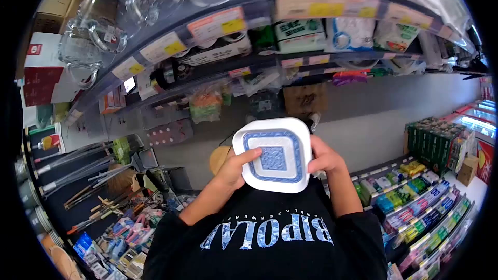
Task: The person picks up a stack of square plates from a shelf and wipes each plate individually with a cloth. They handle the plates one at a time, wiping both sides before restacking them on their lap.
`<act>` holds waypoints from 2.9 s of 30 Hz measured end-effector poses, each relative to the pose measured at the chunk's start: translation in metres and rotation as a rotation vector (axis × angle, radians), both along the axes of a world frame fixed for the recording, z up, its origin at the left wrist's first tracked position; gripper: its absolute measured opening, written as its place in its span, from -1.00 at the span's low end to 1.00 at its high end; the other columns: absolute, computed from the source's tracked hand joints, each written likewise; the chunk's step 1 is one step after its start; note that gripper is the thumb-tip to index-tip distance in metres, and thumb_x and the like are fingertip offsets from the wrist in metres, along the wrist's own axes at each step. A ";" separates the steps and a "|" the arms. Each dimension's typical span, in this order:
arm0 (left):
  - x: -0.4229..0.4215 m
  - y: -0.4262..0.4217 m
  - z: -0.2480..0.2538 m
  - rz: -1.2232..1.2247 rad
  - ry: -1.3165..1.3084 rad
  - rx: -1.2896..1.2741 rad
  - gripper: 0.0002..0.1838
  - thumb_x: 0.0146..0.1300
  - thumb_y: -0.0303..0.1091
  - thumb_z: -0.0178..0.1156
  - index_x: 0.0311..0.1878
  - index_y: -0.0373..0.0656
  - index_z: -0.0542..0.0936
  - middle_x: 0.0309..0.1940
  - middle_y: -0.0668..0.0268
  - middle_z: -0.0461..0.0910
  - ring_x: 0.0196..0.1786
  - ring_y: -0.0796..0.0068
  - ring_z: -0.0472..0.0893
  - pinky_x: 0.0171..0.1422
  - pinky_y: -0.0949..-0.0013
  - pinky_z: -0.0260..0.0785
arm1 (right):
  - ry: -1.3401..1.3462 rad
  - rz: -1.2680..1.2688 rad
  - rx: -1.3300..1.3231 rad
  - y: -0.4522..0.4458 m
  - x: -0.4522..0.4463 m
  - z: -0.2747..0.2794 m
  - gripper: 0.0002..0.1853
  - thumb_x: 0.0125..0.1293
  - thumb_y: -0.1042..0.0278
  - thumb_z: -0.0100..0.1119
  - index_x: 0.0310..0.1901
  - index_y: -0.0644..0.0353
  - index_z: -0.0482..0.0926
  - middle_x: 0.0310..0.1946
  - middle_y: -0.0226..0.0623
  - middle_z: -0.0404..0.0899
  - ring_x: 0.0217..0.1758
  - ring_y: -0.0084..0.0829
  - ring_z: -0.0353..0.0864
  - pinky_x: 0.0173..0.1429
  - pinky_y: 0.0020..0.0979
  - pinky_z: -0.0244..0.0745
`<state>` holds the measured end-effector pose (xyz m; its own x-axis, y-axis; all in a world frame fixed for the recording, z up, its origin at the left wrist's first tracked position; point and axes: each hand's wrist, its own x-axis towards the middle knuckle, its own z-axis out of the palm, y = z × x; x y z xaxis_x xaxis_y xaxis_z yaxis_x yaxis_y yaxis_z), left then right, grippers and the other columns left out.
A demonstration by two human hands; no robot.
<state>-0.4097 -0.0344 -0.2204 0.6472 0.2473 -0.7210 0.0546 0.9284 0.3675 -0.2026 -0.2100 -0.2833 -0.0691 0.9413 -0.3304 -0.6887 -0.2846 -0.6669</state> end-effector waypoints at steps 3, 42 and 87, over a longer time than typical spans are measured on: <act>-0.077 0.013 -0.038 0.047 0.081 -0.059 -0.48 0.31 -0.55 0.29 0.34 -0.35 0.46 0.14 0.06 0.66 0.18 0.20 0.67 0.33 0.15 0.54 | -0.213 0.186 0.045 0.032 -0.051 -0.010 0.00 0.10 0.00 0.60 0.44 0.44 0.32 0.35 -0.11 0.50 0.42 -0.33 0.43 0.53 -0.27 0.25; -0.424 0.107 -0.429 0.182 -0.037 0.460 -0.14 0.15 -0.25 0.59 0.41 -0.34 0.32 0.19 0.16 0.59 0.25 0.35 0.58 0.40 0.28 0.38 | -1.262 0.587 -0.095 0.204 -0.370 -0.241 0.22 -0.03 -0.33 0.55 0.36 0.58 0.19 -0.15 0.37 0.64 -0.16 0.29 0.72 0.02 0.02 0.63; -0.381 0.126 -0.368 0.297 -0.961 -0.262 -0.25 0.31 -0.01 0.37 0.35 -0.23 0.26 0.09 0.12 0.45 0.13 -0.03 0.55 0.28 -0.09 0.44 | -0.856 -0.369 0.760 0.174 -0.412 -0.255 -0.62 0.12 0.30 0.59 -0.07 0.29 0.74 -0.22 -0.27 0.67 -0.34 -0.40 0.74 -0.31 -0.46 0.67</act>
